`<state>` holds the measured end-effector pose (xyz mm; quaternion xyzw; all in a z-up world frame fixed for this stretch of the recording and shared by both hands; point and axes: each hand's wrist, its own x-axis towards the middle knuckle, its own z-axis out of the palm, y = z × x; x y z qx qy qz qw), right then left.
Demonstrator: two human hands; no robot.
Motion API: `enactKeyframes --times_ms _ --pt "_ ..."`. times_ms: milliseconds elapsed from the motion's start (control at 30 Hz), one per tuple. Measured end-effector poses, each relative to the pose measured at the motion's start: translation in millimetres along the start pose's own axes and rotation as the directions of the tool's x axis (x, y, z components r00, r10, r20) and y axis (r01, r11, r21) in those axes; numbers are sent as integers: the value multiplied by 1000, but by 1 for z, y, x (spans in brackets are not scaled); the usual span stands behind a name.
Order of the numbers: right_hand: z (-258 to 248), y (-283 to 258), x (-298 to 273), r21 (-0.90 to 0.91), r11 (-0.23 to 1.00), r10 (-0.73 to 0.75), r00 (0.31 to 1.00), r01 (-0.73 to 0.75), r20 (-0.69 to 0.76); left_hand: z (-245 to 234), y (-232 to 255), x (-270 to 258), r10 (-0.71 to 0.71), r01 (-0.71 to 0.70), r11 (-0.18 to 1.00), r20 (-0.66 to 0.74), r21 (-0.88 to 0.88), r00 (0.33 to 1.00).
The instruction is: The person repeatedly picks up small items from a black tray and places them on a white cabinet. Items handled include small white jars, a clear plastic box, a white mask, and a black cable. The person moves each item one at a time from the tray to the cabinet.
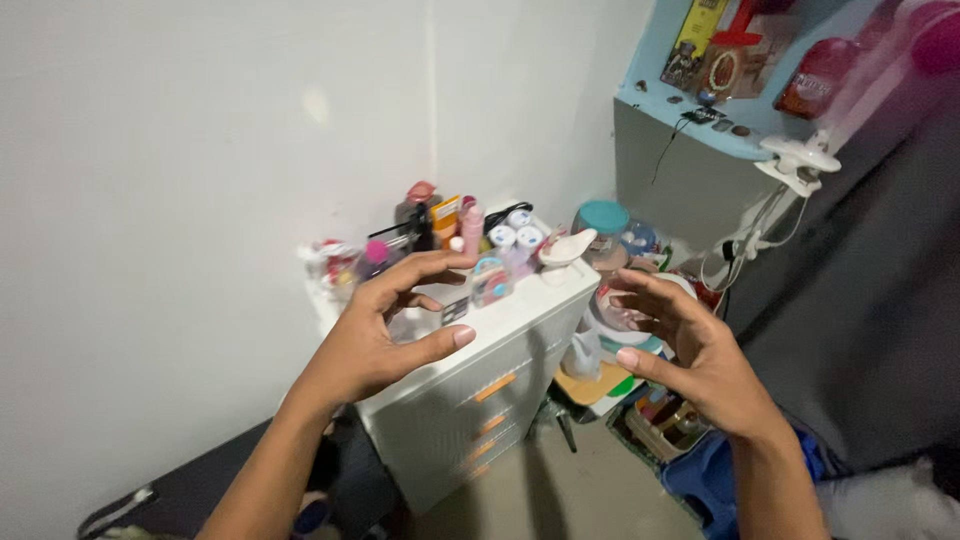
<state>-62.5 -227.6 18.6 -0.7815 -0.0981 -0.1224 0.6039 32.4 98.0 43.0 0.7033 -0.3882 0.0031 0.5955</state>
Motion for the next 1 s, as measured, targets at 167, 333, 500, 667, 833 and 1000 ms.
enactKeyframes --times_ms 167,333,500,667,833,1000 --pt "67 -40 -48 -20 1000 18 1000 -18 -5 -44 29 -67 -8 8 1000 18 -13 1000" --pt "131 -69 -83 36 999 -31 999 31 17 -81 57 -131 -23 24 999 24 -47 999" --pt "172 -98 -96 -23 999 -30 996 32 87 -113 83 -177 19 -20 1000 -7 -23 1000" --pt "201 -120 -94 -48 997 -48 989 55 141 -136 96 -207 38 -39 999 -67 -8 997" --pt "215 -132 -95 -73 997 -18 989 29 145 -144 108 -222 -29 28 1000 -96 -10 995" --pt "245 -134 -86 17 995 -103 958 102 268 -153 118 -247 -49 56 998 -165 38 985"
